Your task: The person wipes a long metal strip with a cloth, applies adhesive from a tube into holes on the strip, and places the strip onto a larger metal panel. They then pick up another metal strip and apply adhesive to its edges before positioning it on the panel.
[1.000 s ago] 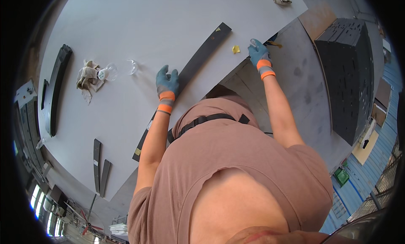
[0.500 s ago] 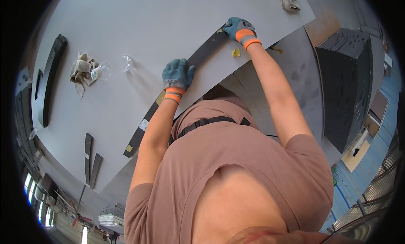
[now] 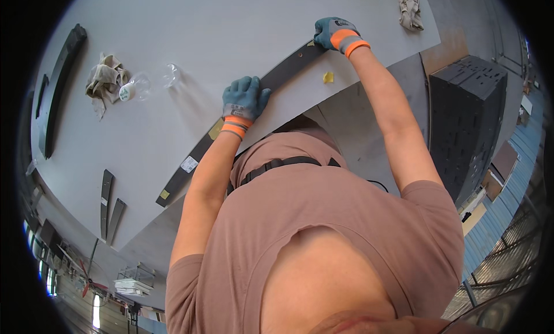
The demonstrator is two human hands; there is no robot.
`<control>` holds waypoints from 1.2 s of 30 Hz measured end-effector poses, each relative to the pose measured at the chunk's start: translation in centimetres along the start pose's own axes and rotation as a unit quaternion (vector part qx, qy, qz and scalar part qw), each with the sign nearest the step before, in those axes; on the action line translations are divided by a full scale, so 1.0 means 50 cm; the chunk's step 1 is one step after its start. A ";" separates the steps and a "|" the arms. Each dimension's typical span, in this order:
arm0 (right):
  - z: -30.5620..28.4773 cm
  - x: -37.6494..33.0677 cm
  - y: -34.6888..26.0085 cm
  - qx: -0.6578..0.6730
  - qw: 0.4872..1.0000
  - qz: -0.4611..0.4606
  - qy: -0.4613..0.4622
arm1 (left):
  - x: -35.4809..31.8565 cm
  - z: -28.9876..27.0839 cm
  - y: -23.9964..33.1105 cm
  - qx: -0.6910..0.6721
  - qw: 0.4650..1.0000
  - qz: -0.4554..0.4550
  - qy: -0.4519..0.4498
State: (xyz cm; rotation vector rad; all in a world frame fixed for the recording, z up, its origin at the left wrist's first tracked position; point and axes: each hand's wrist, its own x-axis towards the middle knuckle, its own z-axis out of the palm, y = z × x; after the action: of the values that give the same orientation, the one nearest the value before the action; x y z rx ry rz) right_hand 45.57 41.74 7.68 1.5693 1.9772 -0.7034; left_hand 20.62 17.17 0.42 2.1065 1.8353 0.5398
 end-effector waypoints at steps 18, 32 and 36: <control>-0.004 0.014 0.001 0.017 0.997 -0.068 -0.022 | -0.001 -0.002 0.002 0.005 0.999 -0.030 -0.029; 0.031 0.027 0.029 0.049 0.997 -0.053 -0.017 | 0.000 0.001 0.004 0.008 0.999 -0.033 -0.023; 0.044 0.029 0.053 0.094 0.992 -0.088 -0.005 | 0.001 0.001 0.007 0.012 0.999 -0.033 -0.033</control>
State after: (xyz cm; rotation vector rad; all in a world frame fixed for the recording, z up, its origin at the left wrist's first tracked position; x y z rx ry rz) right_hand 48.05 41.81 4.86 1.5026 2.1122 -0.9927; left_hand 20.95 17.15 0.52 2.0451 1.8775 0.4288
